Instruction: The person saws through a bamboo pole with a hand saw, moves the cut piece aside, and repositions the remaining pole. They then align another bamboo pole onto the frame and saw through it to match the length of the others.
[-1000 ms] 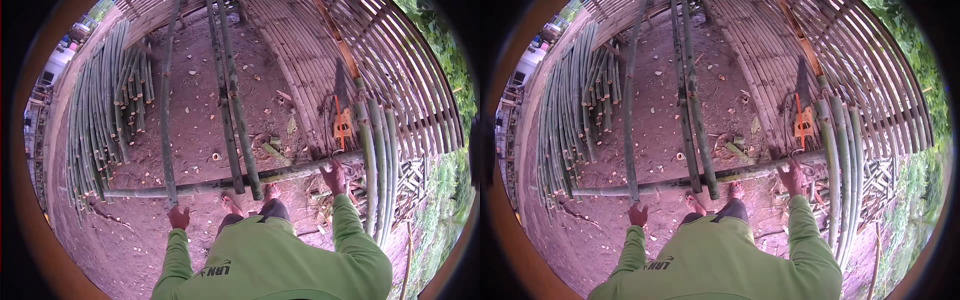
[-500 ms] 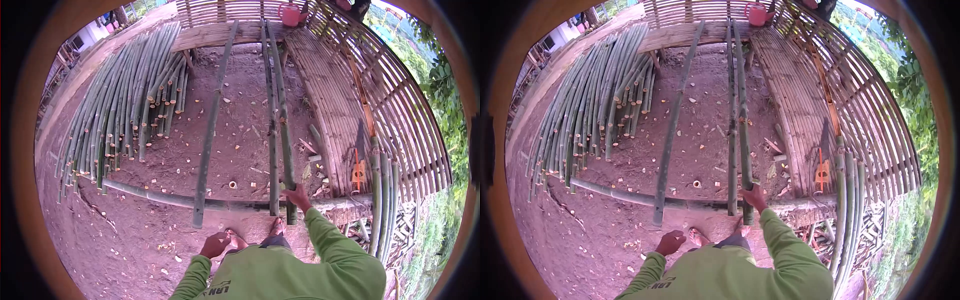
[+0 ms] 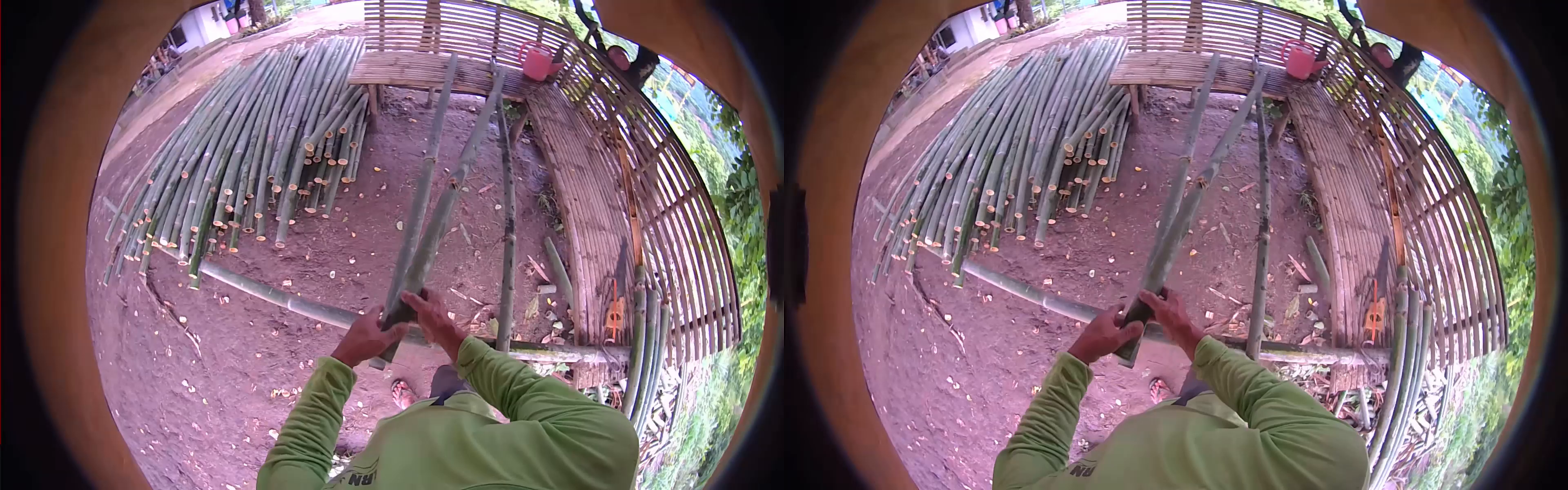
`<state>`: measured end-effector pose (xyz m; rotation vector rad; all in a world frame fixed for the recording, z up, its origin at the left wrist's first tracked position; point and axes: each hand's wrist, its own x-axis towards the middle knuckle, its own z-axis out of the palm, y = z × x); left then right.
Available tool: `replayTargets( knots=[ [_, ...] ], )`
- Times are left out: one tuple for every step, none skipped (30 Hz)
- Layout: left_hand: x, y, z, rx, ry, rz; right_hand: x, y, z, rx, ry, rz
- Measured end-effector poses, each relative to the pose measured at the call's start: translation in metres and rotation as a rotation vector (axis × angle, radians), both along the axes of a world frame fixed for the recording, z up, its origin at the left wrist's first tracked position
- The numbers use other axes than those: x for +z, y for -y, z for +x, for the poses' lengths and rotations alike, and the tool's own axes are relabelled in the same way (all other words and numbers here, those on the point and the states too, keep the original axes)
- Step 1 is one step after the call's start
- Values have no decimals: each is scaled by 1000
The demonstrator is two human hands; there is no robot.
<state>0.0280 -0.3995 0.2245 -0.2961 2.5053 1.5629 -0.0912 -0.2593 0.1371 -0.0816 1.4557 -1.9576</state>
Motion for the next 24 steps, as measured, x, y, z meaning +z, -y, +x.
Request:
replayTargets(
  knots=[
    [4,1,0,7,136,-4,-1,2,8,73,71,-20],
    [-1,6,13,84,242,76,0,0,12,146,140,-39],
    [-4,13,30,96,297,66,0,-2,8,218,208,-59],
    [-3,20,50,106,355,54,-19,-4,-9,207,213,-5],
    [0,27,73,87,366,-21,-45,-6,-38,84,222,15],
    [-15,33,105,88,318,-79,-62,-11,-66,-34,232,40],
    [13,29,124,142,483,-30,-62,-15,-94,-114,183,34],
    [6,30,158,163,472,-44,-72,-16,-124,-184,186,13],
    [25,25,173,186,635,-35,-72,-15,-152,-204,228,-73],
    [5,24,211,148,540,-129,-71,-6,-173,-229,275,-161],
    [-5,18,241,141,543,-208,-67,5,-181,-285,300,-170],
    [0,6,256,207,568,-236,-56,14,-185,-345,325,-178],
    [6,-5,266,274,592,-262,-50,24,-189,-403,346,-185],
    [1,-10,272,317,591,-368,-63,29,-183,-406,403,-128],
    [-7,-13,278,370,590,-472,-62,36,-173,-379,428,-112],
    [-12,-14,288,448,609,-429,-53,40,-160,-345,450,-92],
    [-26,-18,305,478,618,-479,-53,41,-146,-316,475,-64],
    [-36,-24,319,532,621,-487,-61,46,-135,-277,496,-88],
    [-45,-32,334,578,626,-498,-68,48,-122,-246,519,-110],
    [-55,-42,348,604,676,-487,-74,52,-113,-222,544,-131],
    [-66,-51,362,624,723,-475,-66,61,-103,-181,528,-111],
    [-76,-61,375,640,766,-464,-49,69,-89,-143,509,-94],
    [-86,-70,386,652,805,-407,-40,76,-83,-108,488,-81],
    [-91,-84,395,692,830,-361,-53,82,-80,19,441,-98]
  ],
)
